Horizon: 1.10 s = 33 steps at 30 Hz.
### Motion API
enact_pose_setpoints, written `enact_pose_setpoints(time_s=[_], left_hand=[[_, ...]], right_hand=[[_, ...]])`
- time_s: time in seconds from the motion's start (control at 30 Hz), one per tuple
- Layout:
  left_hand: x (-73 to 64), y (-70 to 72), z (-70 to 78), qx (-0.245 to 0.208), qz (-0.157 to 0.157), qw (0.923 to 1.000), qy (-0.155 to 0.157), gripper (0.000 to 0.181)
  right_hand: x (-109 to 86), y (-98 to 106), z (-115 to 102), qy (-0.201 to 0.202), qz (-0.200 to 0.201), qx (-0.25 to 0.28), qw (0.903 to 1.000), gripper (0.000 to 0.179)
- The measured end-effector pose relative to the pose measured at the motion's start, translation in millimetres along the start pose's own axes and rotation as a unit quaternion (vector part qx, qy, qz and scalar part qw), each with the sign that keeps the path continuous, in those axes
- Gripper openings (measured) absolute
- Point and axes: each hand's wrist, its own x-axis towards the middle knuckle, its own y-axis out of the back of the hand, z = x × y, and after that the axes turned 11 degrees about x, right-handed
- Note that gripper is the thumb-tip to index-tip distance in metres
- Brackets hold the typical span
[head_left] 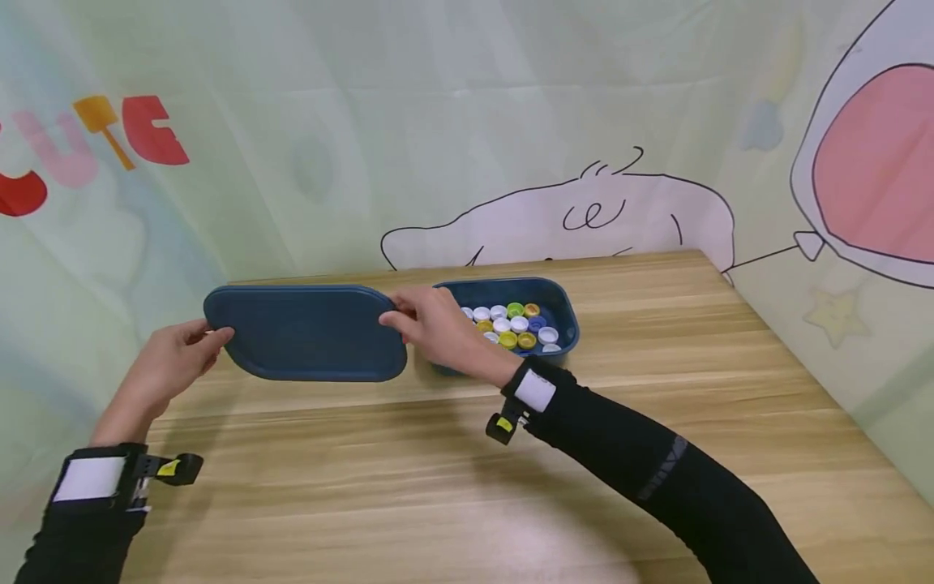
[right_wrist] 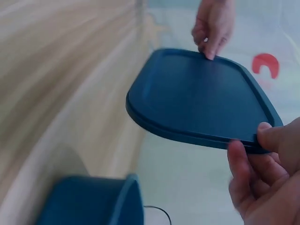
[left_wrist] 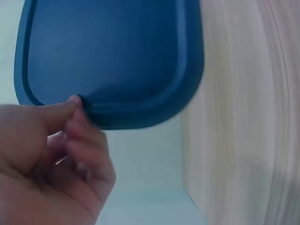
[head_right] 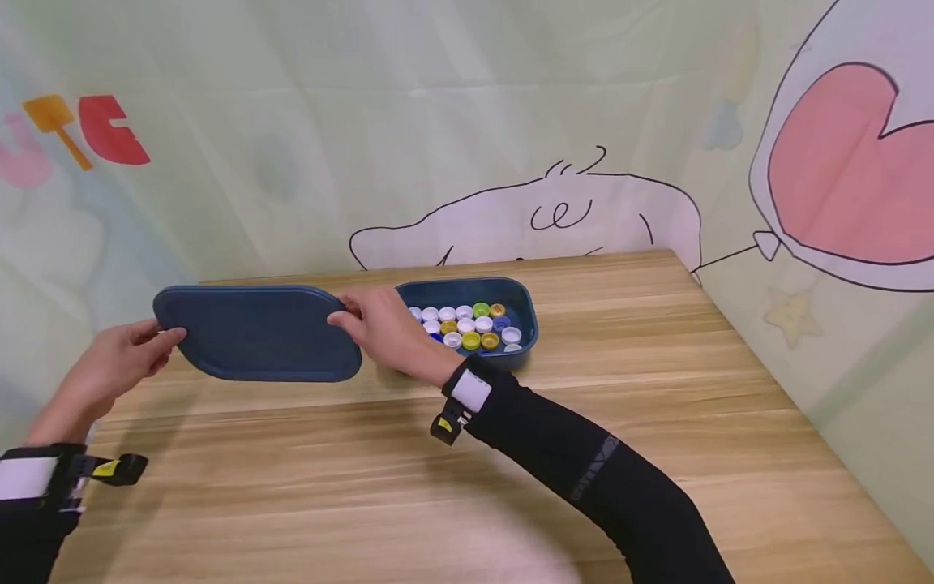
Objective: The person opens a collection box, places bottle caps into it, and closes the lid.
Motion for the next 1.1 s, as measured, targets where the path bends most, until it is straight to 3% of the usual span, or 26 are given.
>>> enact_pose_setpoints(time_s=[0.1, 0.37, 0.47, 0.63, 0.73, 0.9, 1.0, 1.1], left_hand=[[0.2, -1.0, 8.3, -0.004, 0.022, 0.9997, -0.007, 0.061], [4.7, -6.5, 30.2, -0.092, 0.032, 0.9930, -0.066, 0.049], [7.5, -7.5, 39.2, -0.101, 0.035, 0.9916, -0.072, 0.050], [15.0, -9.0, 52.3, -0.113, 0.043, 0.9900, -0.074, 0.050], [21.3, -11.6, 57.7, -0.161, 0.023, 0.9837, -0.076, 0.048], [29.4, -15.2, 71.8, -0.260, -0.025, 0.9636, -0.060, 0.043], [31.4, -16.5, 81.3, -0.282, -0.044, 0.9568, -0.054, 0.044], [33.1, -17.5, 88.9, -0.285, -0.071, 0.9532, -0.071, 0.047]], right_hand=[[0.8, 11.9, -1.9, 0.004, 0.035, 0.004, 0.9994, 0.011], [-1.5, 39.2, -1.1, -0.064, 0.055, 0.084, 0.9928, 0.032], [-2.5, 48.5, 1.9, -0.070, 0.068, 0.074, 0.9925, 0.036], [-6.1, 64.5, 5.7, -0.087, 0.063, 0.049, 0.9930, 0.025], [-9.3, 73.2, 7.2, -0.103, 0.059, 0.051, 0.9916, 0.028], [-18.6, 90.9, 8.9, -0.123, 0.075, 0.088, 0.9857, 0.042], [-25.9, 101.5, 10.5, -0.133, 0.086, 0.096, 0.9827, 0.042], [-32.7, 109.8, 13.3, -0.143, 0.103, 0.084, 0.9809, 0.037]])
